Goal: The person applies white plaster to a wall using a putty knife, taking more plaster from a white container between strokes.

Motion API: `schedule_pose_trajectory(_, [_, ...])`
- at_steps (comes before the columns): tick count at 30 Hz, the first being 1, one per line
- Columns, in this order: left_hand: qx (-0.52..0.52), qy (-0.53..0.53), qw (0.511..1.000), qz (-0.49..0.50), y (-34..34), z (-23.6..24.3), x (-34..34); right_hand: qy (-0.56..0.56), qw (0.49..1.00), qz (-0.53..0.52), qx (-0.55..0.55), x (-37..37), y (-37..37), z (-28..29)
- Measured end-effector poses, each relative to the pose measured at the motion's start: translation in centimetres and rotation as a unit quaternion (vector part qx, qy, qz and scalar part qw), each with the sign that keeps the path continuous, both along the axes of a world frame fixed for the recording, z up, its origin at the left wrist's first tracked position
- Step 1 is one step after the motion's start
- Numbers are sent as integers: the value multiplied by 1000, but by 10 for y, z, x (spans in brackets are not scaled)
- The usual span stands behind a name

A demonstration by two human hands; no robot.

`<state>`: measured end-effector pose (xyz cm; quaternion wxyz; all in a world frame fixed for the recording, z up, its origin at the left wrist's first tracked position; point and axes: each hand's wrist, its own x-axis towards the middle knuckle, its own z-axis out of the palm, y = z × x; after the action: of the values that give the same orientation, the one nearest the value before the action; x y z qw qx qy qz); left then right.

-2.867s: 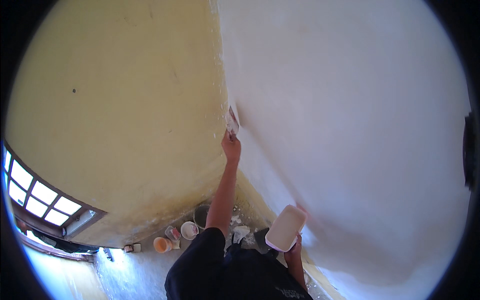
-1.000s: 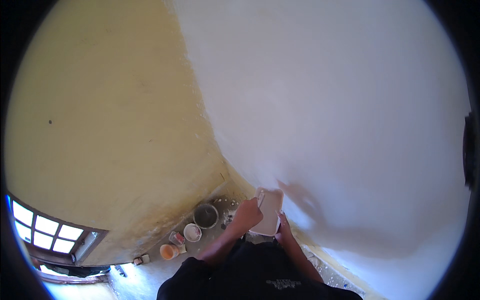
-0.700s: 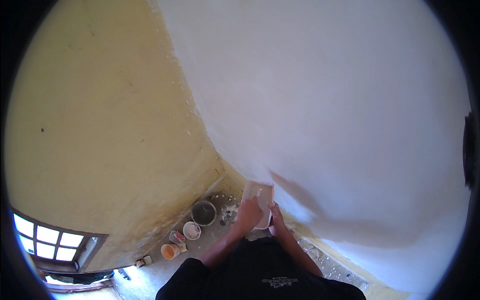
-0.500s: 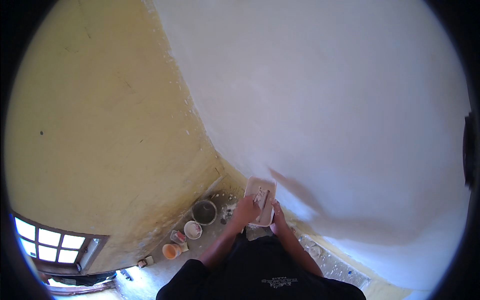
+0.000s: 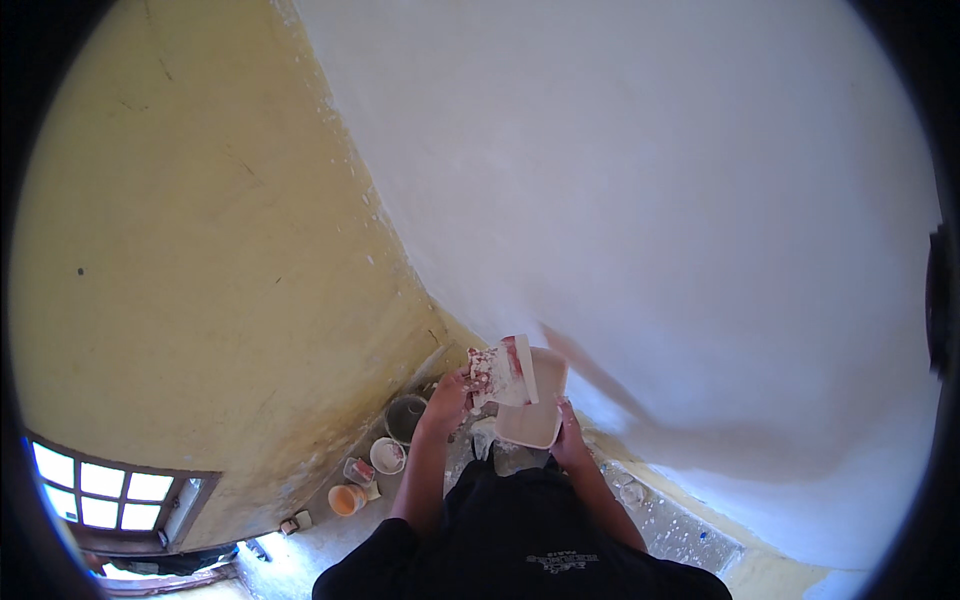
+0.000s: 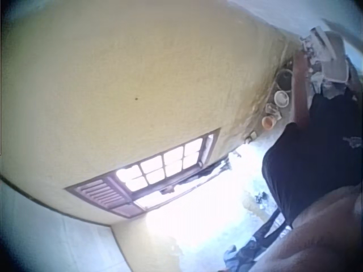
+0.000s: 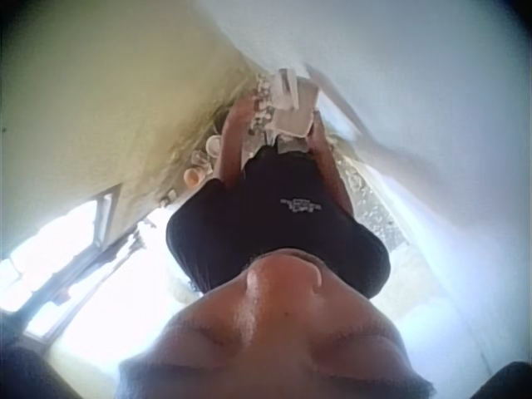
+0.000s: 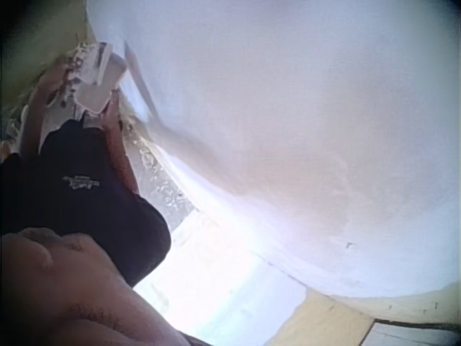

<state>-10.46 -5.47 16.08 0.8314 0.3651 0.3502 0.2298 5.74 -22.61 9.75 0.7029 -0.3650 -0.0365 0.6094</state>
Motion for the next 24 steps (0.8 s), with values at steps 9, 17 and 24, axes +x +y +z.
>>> schedule_pose_trajectory(9, [-111,-171,979,-10,3,-62,1,13,996,-73,-40,15,-46,-32])
schedule_pose_trajectory(17, [319,108,922,190,104,-58,21,-5,994,-77,-72,-17,-102,-59])
schedule_pose_trajectory(24, [513,274,763,281,118,-8,137,78,984,-139,-85,-49,-131,-82])
